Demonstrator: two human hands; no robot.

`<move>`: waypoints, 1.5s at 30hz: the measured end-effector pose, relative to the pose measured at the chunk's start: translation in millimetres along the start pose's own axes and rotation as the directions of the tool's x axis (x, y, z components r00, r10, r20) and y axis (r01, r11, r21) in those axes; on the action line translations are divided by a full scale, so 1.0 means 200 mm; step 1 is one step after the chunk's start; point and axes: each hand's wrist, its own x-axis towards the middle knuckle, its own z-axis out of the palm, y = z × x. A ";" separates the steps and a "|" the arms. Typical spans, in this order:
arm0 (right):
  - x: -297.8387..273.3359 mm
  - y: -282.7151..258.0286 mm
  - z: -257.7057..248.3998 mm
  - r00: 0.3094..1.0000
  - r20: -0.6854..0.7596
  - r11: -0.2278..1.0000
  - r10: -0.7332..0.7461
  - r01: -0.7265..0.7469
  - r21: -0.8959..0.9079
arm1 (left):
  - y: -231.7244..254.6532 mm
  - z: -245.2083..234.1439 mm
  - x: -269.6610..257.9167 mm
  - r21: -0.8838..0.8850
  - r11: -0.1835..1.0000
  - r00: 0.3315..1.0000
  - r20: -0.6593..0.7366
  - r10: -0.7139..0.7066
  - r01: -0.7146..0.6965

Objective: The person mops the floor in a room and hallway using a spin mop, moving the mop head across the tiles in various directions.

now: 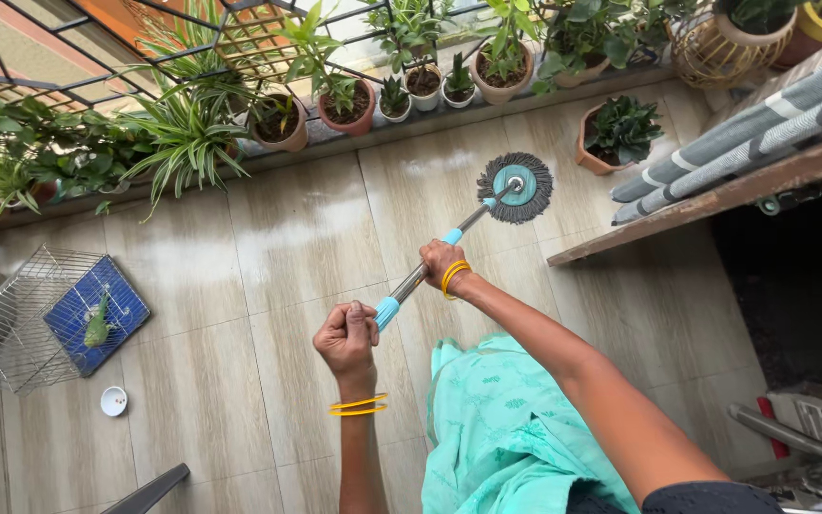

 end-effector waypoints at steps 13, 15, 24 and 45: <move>0.19 0.98 -0.40 0.995 0.045 0.983 0.090 -0.082 -0.164 | -0.59 0.88 0.19 -0.185 0.973 0.990 0.048 -0.134 0.140; 0.22 1.06 -0.43 0.988 0.111 0.980 0.107 -0.086 -0.178 | -0.57 0.96 0.22 -0.190 0.970 0.988 0.027 -0.150 0.152; 0.25 1.22 -0.45 0.922 0.265 0.958 -0.283 0.283 0.036 | -0.45 1.08 0.08 -0.155 0.967 0.972 -0.090 -0.215 0.200; -1.03 0.35 -0.23 0.966 0.125 0.974 -0.228 0.223 0.050 | 0.19 0.52 -1.11 0.065 0.982 0.973 -0.162 -0.162 0.175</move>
